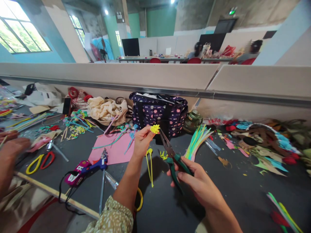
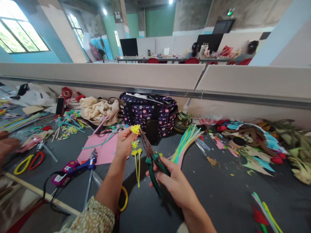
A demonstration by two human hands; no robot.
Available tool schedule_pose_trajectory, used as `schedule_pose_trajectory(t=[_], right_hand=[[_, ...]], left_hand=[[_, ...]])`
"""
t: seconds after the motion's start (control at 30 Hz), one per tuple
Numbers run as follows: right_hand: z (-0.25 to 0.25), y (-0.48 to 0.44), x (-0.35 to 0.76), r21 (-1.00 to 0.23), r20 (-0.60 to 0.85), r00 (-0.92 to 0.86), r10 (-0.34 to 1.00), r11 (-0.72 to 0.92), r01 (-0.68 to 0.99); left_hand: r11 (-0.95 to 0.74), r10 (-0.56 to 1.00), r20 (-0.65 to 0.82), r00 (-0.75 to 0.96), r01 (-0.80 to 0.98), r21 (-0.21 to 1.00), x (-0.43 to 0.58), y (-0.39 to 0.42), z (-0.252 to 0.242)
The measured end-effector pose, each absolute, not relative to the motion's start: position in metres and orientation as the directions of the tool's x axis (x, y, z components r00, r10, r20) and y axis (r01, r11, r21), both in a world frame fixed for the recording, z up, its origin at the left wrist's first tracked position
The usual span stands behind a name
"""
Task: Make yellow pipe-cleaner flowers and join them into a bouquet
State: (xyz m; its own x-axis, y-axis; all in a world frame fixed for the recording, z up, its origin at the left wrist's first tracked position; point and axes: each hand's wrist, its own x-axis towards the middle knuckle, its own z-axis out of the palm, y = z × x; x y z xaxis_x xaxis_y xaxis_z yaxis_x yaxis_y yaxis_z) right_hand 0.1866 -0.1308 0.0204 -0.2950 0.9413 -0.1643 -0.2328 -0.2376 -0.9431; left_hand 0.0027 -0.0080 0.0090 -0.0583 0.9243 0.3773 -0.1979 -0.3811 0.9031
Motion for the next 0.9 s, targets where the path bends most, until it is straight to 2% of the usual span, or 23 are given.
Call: schedule_pose_trajectory(t=[0.27, 0.57, 0.63, 0.73, 0.9], right_hand=[[0.012, -0.130, 0.184, -0.991, -0.103, -0.193, 0.976, -0.117, -0.063], [0.008, -0.131, 0.181, -0.966, 0.094, -0.078, 0.992, 0.110, 0.235], [0.008, -0.131, 0.182, -0.977, 0.077, -0.093, 0.993, 0.094, 0.193], [0.010, -0.132, 0.186, -0.999, -0.041, -0.170, 0.985, -0.042, -0.003], [0.023, -0.133, 0.191, -0.946, -0.180, -0.250, 0.951, -0.237, -0.222]], left_hand=[[-0.400, 0.916, 0.398, -0.048, -0.172, 0.900, 0.002, -0.009, 0.012], [-0.411, 0.911, 0.411, -0.027, -0.148, 0.900, 0.004, -0.009, 0.011], [-0.393, 0.919, 0.392, -0.041, -0.162, 0.905, 0.004, -0.008, 0.010], [-0.374, 0.927, 0.372, -0.051, -0.198, 0.906, 0.004, -0.007, 0.009], [-0.377, 0.925, 0.379, -0.040, -0.234, 0.896, 0.004, -0.006, 0.009]])
